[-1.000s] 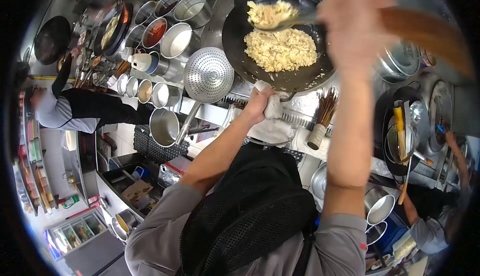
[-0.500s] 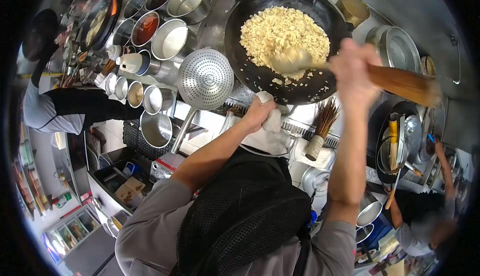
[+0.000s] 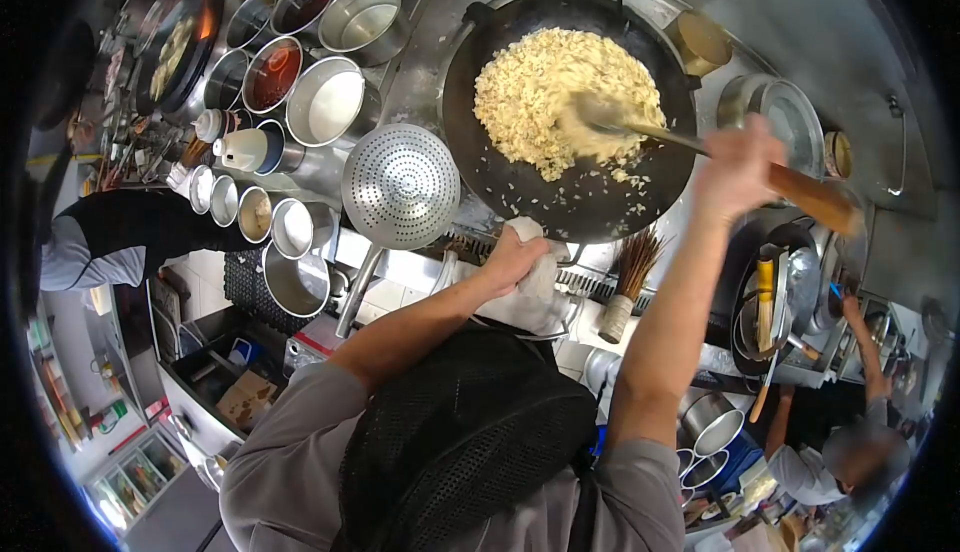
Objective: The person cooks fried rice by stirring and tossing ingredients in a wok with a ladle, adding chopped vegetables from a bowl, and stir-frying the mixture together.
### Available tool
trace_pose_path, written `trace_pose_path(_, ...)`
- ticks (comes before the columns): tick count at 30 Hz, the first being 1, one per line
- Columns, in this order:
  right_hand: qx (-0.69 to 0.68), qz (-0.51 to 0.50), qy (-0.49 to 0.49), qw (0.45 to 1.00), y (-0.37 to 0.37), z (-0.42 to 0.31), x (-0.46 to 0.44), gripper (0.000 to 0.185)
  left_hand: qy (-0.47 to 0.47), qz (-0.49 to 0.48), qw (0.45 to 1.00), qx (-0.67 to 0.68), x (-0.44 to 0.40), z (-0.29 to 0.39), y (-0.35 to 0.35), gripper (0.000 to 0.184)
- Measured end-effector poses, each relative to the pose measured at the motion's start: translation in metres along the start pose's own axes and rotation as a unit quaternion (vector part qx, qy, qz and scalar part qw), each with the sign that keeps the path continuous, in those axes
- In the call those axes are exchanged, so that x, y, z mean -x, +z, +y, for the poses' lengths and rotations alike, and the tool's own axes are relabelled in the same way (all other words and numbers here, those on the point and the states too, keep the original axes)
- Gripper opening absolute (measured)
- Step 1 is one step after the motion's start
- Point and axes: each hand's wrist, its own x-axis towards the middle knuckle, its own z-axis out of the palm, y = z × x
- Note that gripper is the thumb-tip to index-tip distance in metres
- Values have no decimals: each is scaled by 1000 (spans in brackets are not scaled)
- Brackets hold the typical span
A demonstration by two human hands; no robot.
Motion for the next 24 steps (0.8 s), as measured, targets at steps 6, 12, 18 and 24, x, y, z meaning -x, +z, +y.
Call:
trace_pose_path(6,77,-168,85,979,118,-57,22,27,-56,-3,997,43,-4,-5,0,35)
trace_pose_path(12,131,-212,-136,959,110,-25,13,28,-17,127,985,-116,-9,-46,-7,36)
trace_pose_path(18,171,-233,97,952,158,-55,34,33,-73,59,986,-137,-3,17,-4,24)
trace_pose_path(24,-13,-157,-49,986,138,-57,6,27,-49,110,988,-98,-5,-8,-4,48)
